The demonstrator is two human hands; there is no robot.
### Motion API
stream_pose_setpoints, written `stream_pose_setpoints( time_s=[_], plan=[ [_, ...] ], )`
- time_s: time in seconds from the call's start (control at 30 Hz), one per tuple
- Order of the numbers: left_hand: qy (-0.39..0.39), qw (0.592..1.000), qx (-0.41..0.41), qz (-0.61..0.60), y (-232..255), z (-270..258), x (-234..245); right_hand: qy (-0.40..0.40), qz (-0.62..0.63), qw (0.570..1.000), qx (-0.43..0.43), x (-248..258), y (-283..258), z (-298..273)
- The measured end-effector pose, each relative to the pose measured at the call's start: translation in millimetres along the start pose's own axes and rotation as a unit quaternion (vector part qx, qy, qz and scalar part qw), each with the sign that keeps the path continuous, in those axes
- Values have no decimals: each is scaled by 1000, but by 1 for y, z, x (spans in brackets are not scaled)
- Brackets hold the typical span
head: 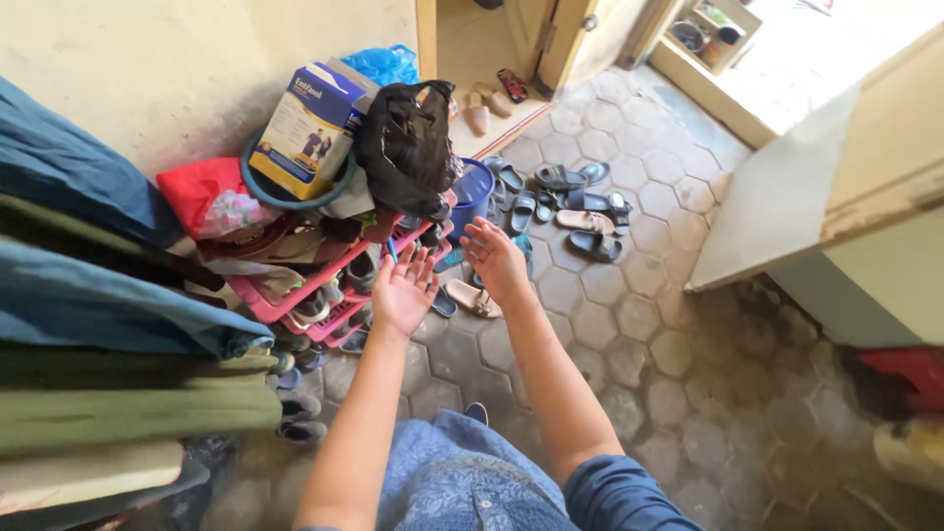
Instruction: The person picks up various shoes and sandals from the floor and places them into a black plastic bag inside a bin.
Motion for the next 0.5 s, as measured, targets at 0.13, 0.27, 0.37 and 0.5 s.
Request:
stream_pose_setpoints(
  time_s=[0.13,0.27,0.37,0.5],
  plan=[
    [63,997,-34,17,17,47,7,-16,-20,1000,-14,-11,-2,54],
    [174,977,-68,101,37,100,28,-40,-42,998,16,-26,-5,110],
    [259,945,-72,185,51,127,18,-38,-103,993,47,-39,-4,154],
    [336,873,-60,349,66,172,-2,-48,-184,981,48,-52,10,219]
  ],
)
Point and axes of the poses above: each hand's wrist, its own z-axis towards the middle knuckle, its own x-axis out of the back of the hand, y = z × x, the point moved 8 cm from there along z, towards the middle knuckle, and after that the axes turned 6 degrees about y, right-handed, at the moved point
